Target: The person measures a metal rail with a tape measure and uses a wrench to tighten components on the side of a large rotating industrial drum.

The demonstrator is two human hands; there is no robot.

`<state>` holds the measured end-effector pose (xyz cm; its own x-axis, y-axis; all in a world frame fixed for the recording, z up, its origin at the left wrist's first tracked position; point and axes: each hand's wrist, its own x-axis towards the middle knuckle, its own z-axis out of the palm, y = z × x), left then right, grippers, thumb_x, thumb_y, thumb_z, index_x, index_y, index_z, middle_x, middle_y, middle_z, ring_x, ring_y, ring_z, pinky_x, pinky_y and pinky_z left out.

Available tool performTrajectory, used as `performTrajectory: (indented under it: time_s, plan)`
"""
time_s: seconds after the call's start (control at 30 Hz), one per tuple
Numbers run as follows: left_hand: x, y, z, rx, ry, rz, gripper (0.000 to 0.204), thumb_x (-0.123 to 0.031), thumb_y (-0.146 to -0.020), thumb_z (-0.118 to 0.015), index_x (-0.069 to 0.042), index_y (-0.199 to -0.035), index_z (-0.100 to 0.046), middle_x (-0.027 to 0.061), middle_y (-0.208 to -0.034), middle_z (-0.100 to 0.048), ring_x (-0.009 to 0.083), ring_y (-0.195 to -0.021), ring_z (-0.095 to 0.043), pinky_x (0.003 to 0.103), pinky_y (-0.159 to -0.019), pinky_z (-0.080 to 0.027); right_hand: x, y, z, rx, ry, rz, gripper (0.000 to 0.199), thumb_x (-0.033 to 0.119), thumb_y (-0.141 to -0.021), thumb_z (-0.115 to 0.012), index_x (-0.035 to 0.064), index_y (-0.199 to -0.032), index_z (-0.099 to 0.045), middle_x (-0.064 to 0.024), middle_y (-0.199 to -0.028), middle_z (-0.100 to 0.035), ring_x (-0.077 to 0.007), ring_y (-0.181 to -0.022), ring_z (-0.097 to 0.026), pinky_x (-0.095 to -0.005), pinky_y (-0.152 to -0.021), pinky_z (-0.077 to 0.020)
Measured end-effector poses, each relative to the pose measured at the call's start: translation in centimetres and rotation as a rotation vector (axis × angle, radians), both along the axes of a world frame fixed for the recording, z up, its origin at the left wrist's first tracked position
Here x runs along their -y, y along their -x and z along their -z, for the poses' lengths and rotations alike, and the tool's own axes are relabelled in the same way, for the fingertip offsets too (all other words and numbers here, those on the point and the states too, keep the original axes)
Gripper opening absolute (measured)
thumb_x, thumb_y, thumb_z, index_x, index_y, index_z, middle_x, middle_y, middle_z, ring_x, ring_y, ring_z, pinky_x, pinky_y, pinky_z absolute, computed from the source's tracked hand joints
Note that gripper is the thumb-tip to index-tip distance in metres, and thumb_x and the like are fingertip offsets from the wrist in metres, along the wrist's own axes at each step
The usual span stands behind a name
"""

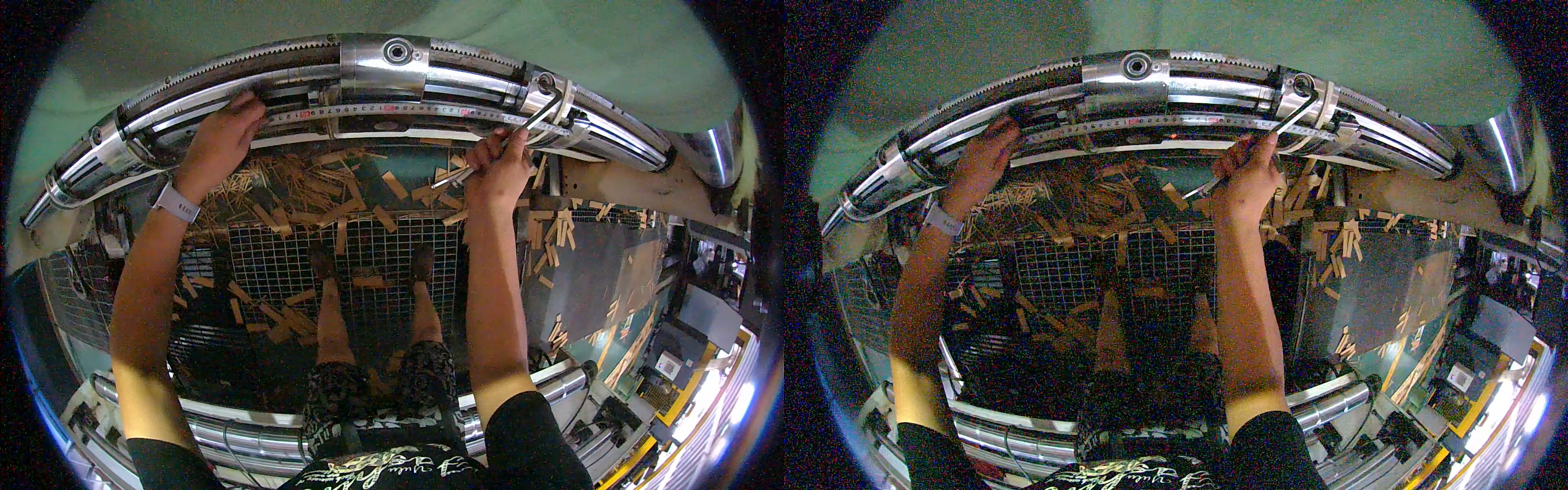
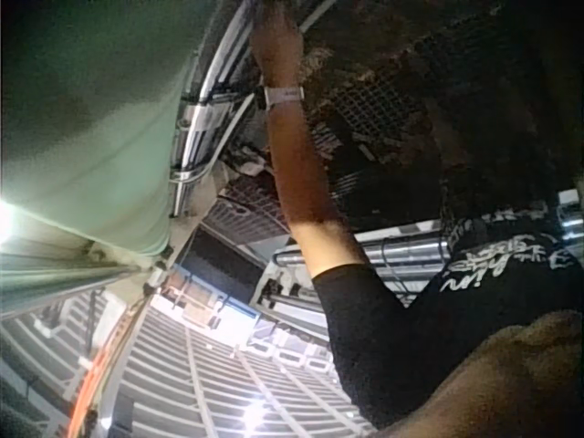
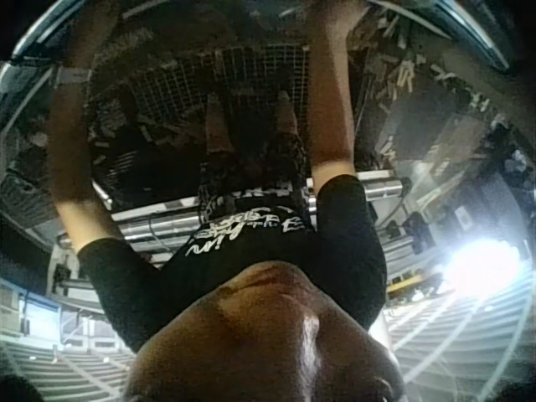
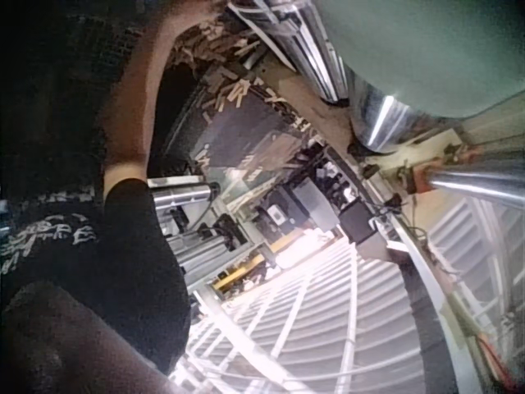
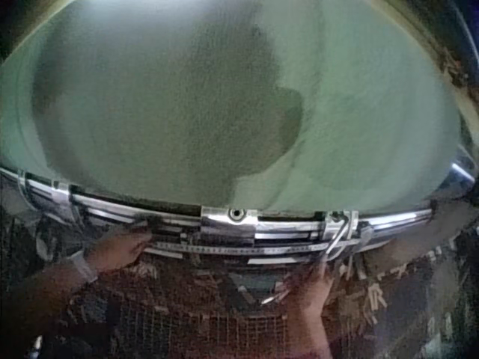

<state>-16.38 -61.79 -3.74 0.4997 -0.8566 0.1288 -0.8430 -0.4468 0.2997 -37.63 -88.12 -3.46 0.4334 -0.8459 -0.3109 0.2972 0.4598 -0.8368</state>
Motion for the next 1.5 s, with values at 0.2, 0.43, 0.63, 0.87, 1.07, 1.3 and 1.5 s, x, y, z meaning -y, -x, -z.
performTrajectory:
  time_s: [0.2, 0.43, 0.63, 0.87, 1.07, 1.3, 1.5]
  plan:
    - [-0.2, -0.4, 0.4, 0.02, 0.019, 0.021, 0.02, -0.011, -0.082, -0.053, -0.006, -0.101, -0.054, 0.0192, -0.107, -0.055, 0.0381, -0.088, -0.055, 0.044, -0.075, -0.046, 0.2, -0.6, 0.1, 0.107, -0.06, -0.035, 0.034, 0.037, -0.093, -0.037, 0.0075, -0.078, -0.046, 0.0024, -0.059, -0.03, -0.0107, -0.052, -0.026, -0.0267, -0.049, -0.0227]
    - [0.3, -0.3, -0.4, 0.003, 0.043, 0.046, 0.014, -0.011, -0.082, -0.053, -0.004, -0.093, -0.054, 0.0176, -0.101, -0.054, 0.0391, -0.087, -0.052, 0.043, -0.07, -0.045, -0.4, -4.0, -2.1, 0.273, -0.235, 0.069, 0.035, 0.036, -0.094, -0.034, 0.0063, -0.078, -0.044, 0.0003, -0.063, -0.032, -0.0134, -0.055, -0.027, -0.0287, -0.051, -0.0252]
    - [0.8, -0.4, -0.6, -0.013, -0.005, 0.058, 0.011, -0.008, -0.081, -0.055, -0.001, -0.089, -0.052, 0.0173, -0.095, -0.053, 0.0384, -0.086, -0.053, 0.04, -0.07, -0.045, 0.5, -6.9, -1.5, 0.559, -0.267, 0.085, 0.04, 0.04, -0.094, -0.03, 0.0071, -0.076, -0.044, -0.0023, -0.06, -0.04, -0.0181, -0.052, -0.039, -0.0365, -0.048, -0.0436]
    - [-0.5, -0.9, 0.9, 0.073, 0.045, 0.048, 0.017, -0.011, -0.083, -0.053, 0.0, -0.095, -0.053, 0.0189, -0.102, -0.053, 0.039, -0.092, -0.052, 0.042, -0.076, -0.043, 0.7, -3.7, -0.1, 0.382, -0.265, -0.077, 0.037, 0.041, -0.093, -0.034, 0.0079, -0.078, -0.043, 0.0009, -0.06, -0.03, -0.0132, -0.054, -0.026, -0.0275, -0.051, -0.0235]
    - [0.0, -0.3, 0.0, -0.04, 0.002, 0.036, 0.017, -0.011, -0.083, -0.053, 0.001, -0.095, -0.051, 0.0177, -0.101, -0.052, 0.0389, -0.09, -0.051, 0.041, -0.074, -0.044, 6.5, 5.1, 1.4, -0.36, 0.077, -0.272, 0.032, 0.038, -0.089, -0.048, 0.0066, -0.084, -0.05, 0.0026, -0.061, -0.04, -0.008, -0.048, -0.034, -0.0225, -0.041, -0.026]
    - [1.8, 0.0, -0.2, -0.036, 0.017, 0.063, 0.016, -0.014, -0.084, -0.052, -0.001, -0.093, -0.051, 0.0178, -0.1, -0.051, 0.0381, -0.088, -0.052, 0.042, -0.071, -0.043, 21.2, 10.4, -1.0, -0.992, 1.301, -0.617, 0.031, 0.031, -0.091, -0.048, 0.0003, -0.091, -0.052, 0.003, -0.07, -0.049, -0.0065, -0.063, -0.045, -0.0208, -0.057, -0.038]
    - [1.4, -0.2, 0.3, -0.026, 0.045, 0.065, 0.014, -0.014, -0.084, -0.052, 0.0, -0.088, -0.049, 0.017, -0.094, -0.049, 0.0386, -0.085, -0.051, 0.043, -0.068, -0.042, 19.2, 11.7, 1.1, -0.601, 0.716, -0.376, 0.025, 0.026, -0.09, -0.052, 0.0039, -0.079, -0.05, 0.0042, -0.067, -0.045, -0.0036, -0.061, -0.04, -0.0175, -0.053, -0.0306]
